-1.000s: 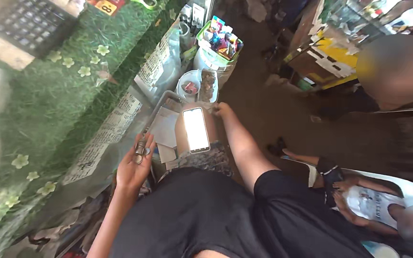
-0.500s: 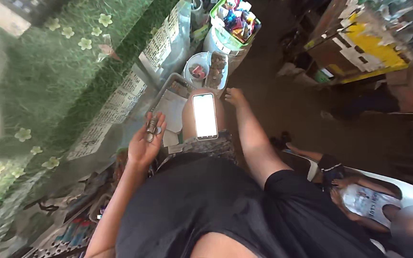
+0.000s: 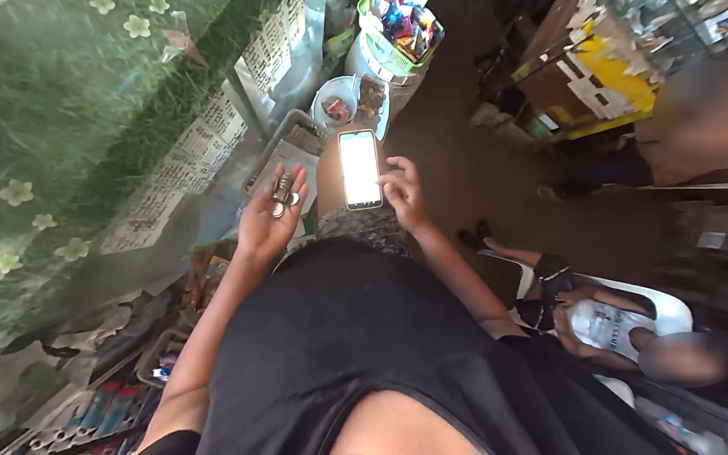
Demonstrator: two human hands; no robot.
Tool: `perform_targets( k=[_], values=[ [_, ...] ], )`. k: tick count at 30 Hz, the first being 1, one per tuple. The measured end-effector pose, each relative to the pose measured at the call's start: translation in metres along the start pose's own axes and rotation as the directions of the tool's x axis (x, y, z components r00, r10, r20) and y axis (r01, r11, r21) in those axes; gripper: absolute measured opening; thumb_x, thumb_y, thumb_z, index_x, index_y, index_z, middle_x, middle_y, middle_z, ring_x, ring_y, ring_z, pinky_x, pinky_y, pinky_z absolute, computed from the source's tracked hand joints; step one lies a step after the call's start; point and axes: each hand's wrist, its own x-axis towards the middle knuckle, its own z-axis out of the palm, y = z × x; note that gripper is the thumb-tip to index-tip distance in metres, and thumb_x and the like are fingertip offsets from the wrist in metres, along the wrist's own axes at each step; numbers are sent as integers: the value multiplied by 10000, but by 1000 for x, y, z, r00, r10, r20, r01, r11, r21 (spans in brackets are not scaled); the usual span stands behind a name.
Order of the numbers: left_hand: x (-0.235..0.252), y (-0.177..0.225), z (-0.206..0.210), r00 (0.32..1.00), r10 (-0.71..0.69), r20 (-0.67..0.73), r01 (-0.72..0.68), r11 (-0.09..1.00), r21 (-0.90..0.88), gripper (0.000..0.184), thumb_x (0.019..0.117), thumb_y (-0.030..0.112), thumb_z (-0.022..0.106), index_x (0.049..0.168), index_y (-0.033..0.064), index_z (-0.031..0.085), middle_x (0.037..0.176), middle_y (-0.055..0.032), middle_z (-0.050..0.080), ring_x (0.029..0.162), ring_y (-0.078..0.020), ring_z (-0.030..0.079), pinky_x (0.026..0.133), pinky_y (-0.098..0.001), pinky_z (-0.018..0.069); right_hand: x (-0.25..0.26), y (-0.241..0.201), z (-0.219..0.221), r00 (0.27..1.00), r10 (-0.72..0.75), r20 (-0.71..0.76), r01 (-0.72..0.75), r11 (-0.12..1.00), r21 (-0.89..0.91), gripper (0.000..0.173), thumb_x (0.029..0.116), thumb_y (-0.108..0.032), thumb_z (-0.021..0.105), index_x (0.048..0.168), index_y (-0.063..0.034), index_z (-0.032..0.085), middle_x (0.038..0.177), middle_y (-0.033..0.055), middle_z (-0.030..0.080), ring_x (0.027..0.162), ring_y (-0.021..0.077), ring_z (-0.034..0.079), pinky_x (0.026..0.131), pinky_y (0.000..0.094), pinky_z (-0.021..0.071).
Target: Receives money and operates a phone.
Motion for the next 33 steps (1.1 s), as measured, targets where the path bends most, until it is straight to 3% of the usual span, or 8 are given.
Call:
perform_targets(
  k=[4,8,11,13,15,22,27,33],
  values=[
    [-3,-2,3,1000,-12,-18,12,999,45,449,1127,223,214,1509,78,400,1431,-154,588,1299,-261,607,1075,-362,510,-13,-33,4,984,77,162,-34,967,-252,385,1051,-348,478,1139,-74,733,1624,215,285,1469,367,349,1165,506,386],
    [-6,-2,3,1000,-18,12,18,1000,18,449,1126,218,217,1502,69,411,1426,-151,594,1313,-263,595,1094,-367,493,-7,-40,5,986,124,108,-90,956,-278,465,1046,-293,492,1454,-83,568,1652,199,226,1304,333,490,1010,452,492],
    [-8,-2,3,1000,-26,14,26,1000,1,442,1125,221,235,1494,68,425,1417,-154,599,1305,-265,602,1086,-368,500,-9,-33,3,995,49,89,-27,972,-234,353,1048,-280,491,1283,-97,681,1614,203,256,1263,280,516,969,388,521],
    [-8,-2,3,999,-36,10,36,999,-15,441,1124,219,235,1490,68,429,1409,-162,601,1295,-271,608,1084,-374,501,-13,-30,2,993,-4,119,32,974,-226,315,1048,-276,502,1099,-89,749,1597,224,285,1326,296,488,1023,397,508],
    [-8,-3,3,999,-48,21,48,998,-38,436,1123,217,244,1493,66,421,1418,-176,589,1303,-288,600,1094,-389,495,-16,-27,2,989,-35,145,68,970,-234,342,1053,-303,507,1027,-89,772,1595,230,300,1374,313,454,1079,416,476],
    [-13,-5,9,996,-77,54,76,997,28,430,1125,229,272,1481,71,456,1421,-181,588,1298,-299,604,1068,-395,518,-17,-23,6,985,-89,149,127,955,-269,353,1054,-321,527,1031,-80,784,1589,245,324,1399,354,434,1123,457,442],
    [-20,-7,16,981,-133,139,121,988,92,467,1129,251,214,1528,91,398,1465,-159,559,1315,-286,590,1073,-399,512,-13,-39,5,978,-205,33,205,933,-295,369,1032,-408,559,1070,-112,776,1545,239,399,1410,360,422,1129,486,424],
    [-17,-17,19,959,-182,218,162,981,108,476,1127,249,208,1529,69,390,1487,-168,528,1345,-293,554,1125,-429,456,7,-90,27,903,-423,-73,402,892,-208,157,917,-187,724,1002,-69,783,1190,186,650,1203,291,578,1044,404,487]
  ],
)
